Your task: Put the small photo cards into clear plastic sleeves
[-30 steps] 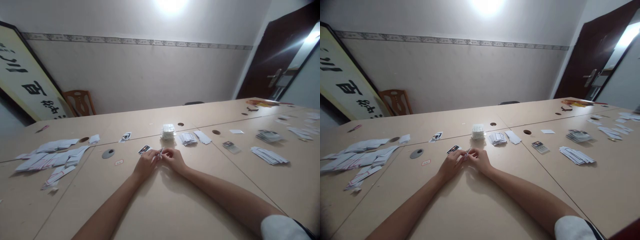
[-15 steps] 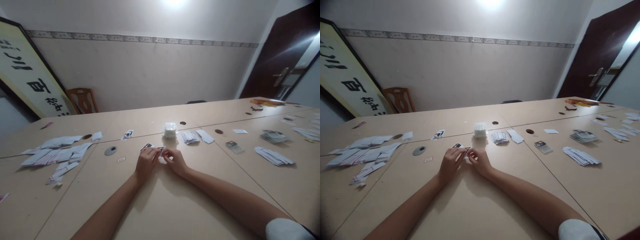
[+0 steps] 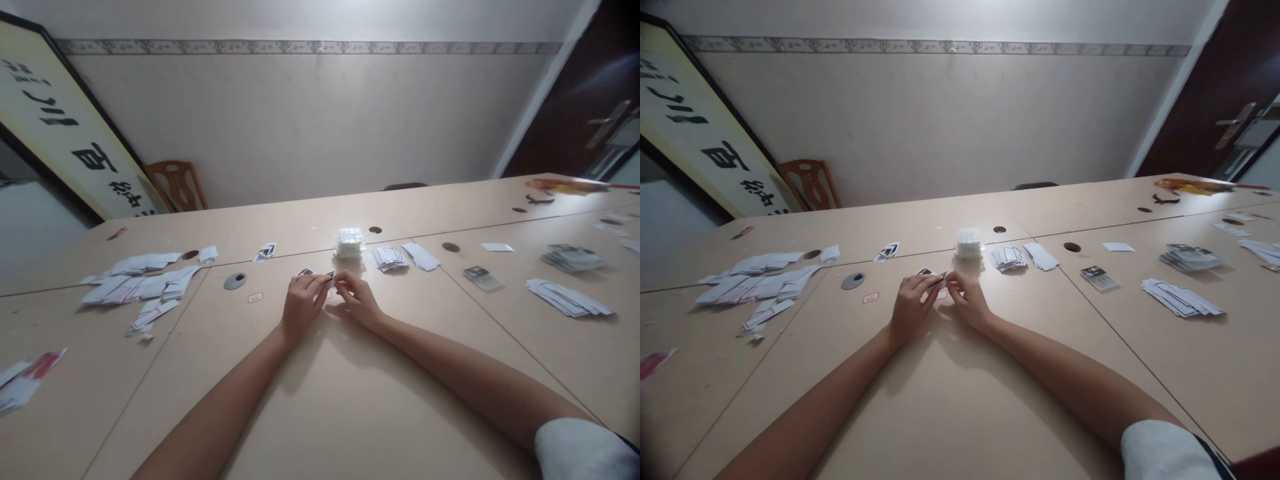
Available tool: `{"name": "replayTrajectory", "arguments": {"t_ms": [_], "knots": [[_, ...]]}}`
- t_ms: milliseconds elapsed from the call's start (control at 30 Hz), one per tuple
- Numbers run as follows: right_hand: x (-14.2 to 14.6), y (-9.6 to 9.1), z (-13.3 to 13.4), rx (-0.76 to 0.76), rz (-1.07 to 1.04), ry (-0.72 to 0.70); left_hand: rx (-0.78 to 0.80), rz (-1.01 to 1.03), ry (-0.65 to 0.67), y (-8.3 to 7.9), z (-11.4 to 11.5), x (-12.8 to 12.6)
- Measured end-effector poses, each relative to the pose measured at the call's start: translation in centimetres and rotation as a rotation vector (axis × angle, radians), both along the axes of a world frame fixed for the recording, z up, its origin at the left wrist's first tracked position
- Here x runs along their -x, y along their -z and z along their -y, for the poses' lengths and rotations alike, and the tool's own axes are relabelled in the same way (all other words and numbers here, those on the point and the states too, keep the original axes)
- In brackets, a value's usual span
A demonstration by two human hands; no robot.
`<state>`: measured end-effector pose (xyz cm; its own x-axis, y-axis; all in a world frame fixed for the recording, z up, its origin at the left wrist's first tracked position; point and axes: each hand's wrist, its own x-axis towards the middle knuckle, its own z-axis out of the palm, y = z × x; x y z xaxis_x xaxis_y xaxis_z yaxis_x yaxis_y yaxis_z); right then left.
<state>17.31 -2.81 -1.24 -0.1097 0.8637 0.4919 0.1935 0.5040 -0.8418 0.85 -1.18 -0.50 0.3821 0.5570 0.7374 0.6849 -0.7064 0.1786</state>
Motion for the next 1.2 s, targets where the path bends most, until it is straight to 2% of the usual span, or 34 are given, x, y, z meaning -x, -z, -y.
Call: {"name": "replayTrajectory", "arguments": {"t_ms": [233, 467, 667, 1200], "knots": [[0.09, -0.08, -0.02, 0.020, -0.041, -0.017, -0.070, 0.023, -0.014, 0.28, -0.09, -0.14], [0.00, 0.28, -0.17, -0.034, -0.008, 0.035, -0.049, 0.053, 0.004, 0.27, -0.03, -0.35], [-0.01, 0.19, 0.01, -0.058, 0.011, 0.084, -0.097, 0.056, 0.024, 0.07, 0.28, -0.44], [0.02, 0.34, 0.19, -0.040, -0.036, 0.057, -0.177, 0.018, 0.033, 0.16, 0.18, -0.22]]}}
